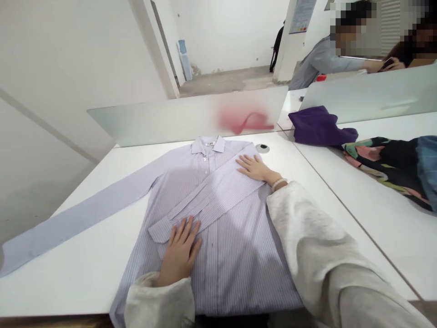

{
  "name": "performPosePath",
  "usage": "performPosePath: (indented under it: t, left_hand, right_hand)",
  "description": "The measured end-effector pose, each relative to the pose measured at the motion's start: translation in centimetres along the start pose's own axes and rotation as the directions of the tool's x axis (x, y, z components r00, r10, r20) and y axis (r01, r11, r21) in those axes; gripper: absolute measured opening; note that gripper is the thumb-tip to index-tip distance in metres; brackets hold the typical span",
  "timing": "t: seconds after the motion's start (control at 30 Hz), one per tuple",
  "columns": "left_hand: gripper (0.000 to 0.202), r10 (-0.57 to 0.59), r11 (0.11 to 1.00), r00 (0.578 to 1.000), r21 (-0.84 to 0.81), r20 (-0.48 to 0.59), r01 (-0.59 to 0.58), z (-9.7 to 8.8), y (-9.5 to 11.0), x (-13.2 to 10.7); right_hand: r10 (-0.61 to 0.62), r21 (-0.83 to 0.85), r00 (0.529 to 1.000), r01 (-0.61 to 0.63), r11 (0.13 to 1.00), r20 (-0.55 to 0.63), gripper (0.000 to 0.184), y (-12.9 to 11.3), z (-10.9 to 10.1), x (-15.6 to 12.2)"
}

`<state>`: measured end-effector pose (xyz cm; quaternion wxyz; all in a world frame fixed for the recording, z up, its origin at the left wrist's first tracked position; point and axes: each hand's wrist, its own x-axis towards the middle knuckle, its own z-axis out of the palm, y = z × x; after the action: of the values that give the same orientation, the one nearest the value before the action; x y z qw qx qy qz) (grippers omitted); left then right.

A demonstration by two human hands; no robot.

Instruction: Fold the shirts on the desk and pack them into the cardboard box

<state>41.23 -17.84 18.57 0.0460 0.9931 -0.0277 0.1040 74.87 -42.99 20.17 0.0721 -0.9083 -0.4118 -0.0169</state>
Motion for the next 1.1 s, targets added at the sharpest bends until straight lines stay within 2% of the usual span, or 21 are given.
performPosePath:
  t: [0.07,0.13,0.23,0.3,0.4,0.47,0.53,0.63,0.7,0.8,0.93,1.03,1.1]
  left_hand:
    - [0.049,-0.005,1.0,1.0,0.003,0.002,0.005,-0.1,0.1,0.0]
    - [0.048,-0.015,1.0,1.0,0.006,0.011,0.014,-0.2,0.2,0.0]
    - [0.048,-0.018,1.0,0.999,0.01,0.037,0.017,-0.4,0.3,0.2]
    - [0.048,-0.026,1.0,0.999,0.007,0.043,0.026,-0.5,0.4,0.3]
    - [0.048,-0.038,0.999,0.999,-0.009,0.032,0.038,-0.5,0.4,0.4]
    - [0.048,-0.037,0.999,0.999,-0.019,0.031,0.038,-0.5,0.4,0.4]
    - [0.048,-0.034,0.999,0.998,-0.024,0.048,0.035,-0.6,0.3,0.5]
    - [0.048,-0.035,0.999,0.996,-0.031,0.085,0.038,-0.9,0.3,0.5]
    - [0.048,-0.044,0.998,0.994,-0.044,0.1,0.048,-1.0,0.3,0.6]
    - [0.048,-0.064,0.993,0.991,-0.095,0.115,0.075,-1.3,0.3,0.7]
    - [0.044,-0.104,0.959,0.993,-0.259,0.063,0.117,-1.8,0.4,0.8]
    - [0.041,-0.208,0.888,0.978,-0.422,-0.016,0.182,-2.2,0.4,0.4]
    - [0.041,-0.34,0.805,0.94,-0.522,-0.02,0.28,-2.3,0.2,0.0]
  right_hand:
    - [0.155,0.006,0.988,-0.155,0.988,0.007,0.062,1.7,-0.3,0.4]
    - [0.31,0.032,0.951,-0.31,0.95,0.006,0.063,3.1,-0.4,0.6]
    - [0.456,0.051,0.886,-0.453,0.89,-0.086,0.064,4.0,-0.3,0.4]
    - [0.429,0.035,0.876,-0.432,0.901,-0.223,0.062,3.9,-0.5,0.2]
    - [0.262,0.003,0.902,-0.278,0.961,-0.342,0.061,2.6,-0.9,0.2]
    - [0.154,0.007,0.939,-0.16,0.987,-0.307,0.063,1.4,-1.0,0.4]
    - [0.051,0.016,0.974,-0.048,0.999,-0.22,0.065,0.2,-0.6,0.8]
    - [-0.02,0.019,0.996,0.022,1.0,-0.09,0.065,-0.9,0.4,1.1]
    - [0.022,0.015,0.999,-0.021,1.0,-0.047,0.064,-1.0,0.9,1.2]
    - [0.161,0.001,0.985,-0.161,0.987,-0.068,0.066,-0.4,1.2,1.0]
    - [0.356,-0.006,0.901,-0.369,0.929,-0.248,0.069,0.9,0.6,0.3]
    - [0.363,-0.022,0.849,-0.401,0.916,-0.384,0.069,1.7,-1.1,-0.3]
    - [0.338,-0.02,0.84,-0.382,0.924,-0.423,0.069,1.4,-3.0,-0.5]
